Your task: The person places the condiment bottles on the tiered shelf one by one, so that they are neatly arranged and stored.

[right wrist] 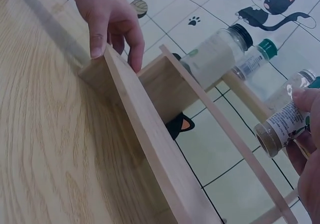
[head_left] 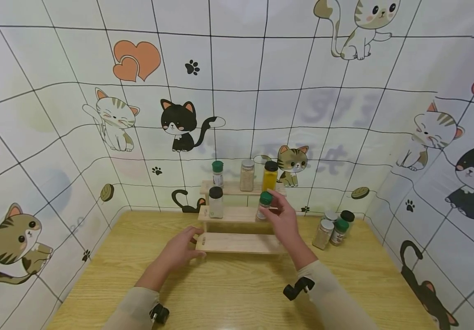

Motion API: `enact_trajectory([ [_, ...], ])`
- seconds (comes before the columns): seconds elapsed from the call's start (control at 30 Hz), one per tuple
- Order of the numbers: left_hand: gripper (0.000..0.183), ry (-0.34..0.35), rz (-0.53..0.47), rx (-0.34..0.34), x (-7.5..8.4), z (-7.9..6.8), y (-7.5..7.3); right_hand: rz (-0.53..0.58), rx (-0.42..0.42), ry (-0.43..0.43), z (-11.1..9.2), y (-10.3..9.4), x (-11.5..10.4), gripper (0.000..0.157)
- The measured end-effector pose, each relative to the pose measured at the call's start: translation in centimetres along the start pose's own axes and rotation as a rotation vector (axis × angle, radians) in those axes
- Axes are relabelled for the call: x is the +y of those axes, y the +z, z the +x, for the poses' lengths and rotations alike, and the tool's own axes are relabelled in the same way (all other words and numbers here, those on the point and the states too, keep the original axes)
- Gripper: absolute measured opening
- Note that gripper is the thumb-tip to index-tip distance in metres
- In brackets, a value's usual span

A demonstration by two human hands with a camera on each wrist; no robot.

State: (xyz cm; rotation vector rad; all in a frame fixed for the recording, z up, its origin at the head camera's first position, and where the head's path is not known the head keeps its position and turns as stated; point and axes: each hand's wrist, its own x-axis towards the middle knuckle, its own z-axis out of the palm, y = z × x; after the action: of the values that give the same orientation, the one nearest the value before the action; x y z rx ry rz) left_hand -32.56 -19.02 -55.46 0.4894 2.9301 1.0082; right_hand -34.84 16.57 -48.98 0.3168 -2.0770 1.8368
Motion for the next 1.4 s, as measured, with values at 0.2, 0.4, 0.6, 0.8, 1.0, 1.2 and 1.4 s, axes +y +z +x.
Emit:
enact_trajectory([
  [0.2,0.071,-0.004,0.002,0.004,0.1,0.0,0.0,-0.019,-0.033,-0.007,1.0,1.7,-0.2,0.056],
  [0.4,0.071,-0.003,0.005,0.008,0.3,-0.2,-0.1,-0.025,-0.04,-0.008,1.7,3.0,0.0,0.058],
  [0.6,0.071,-0.002,0.008,0.011,0.4,-0.1,0.0,-0.043,-0.043,-0.009,2.0,4.0,-0.1,0.057],
  [0.8,0.072,0.002,0.008,0.009,0.2,0.0,0.0,-0.04,-0.088,-0.005,1.9,4.6,0.1,0.06],
  [1.0,0.072,0.009,0.01,0.009,-0.1,0.0,0.0,-0.085,-0.103,-0.019,1.6,4.9,0.5,0.061],
  [1.2,0.072,-0.007,0.003,0.018,-0.3,0.1,0.1,-0.137,-0.105,-0.09,1.5,5.1,0.9,0.061],
  [1.4,0.072,0.004,-0.001,0.009,-0.2,-0.1,0.2,-0.139,-0.095,-0.111,1.4,5.2,1.2,0.062],
])
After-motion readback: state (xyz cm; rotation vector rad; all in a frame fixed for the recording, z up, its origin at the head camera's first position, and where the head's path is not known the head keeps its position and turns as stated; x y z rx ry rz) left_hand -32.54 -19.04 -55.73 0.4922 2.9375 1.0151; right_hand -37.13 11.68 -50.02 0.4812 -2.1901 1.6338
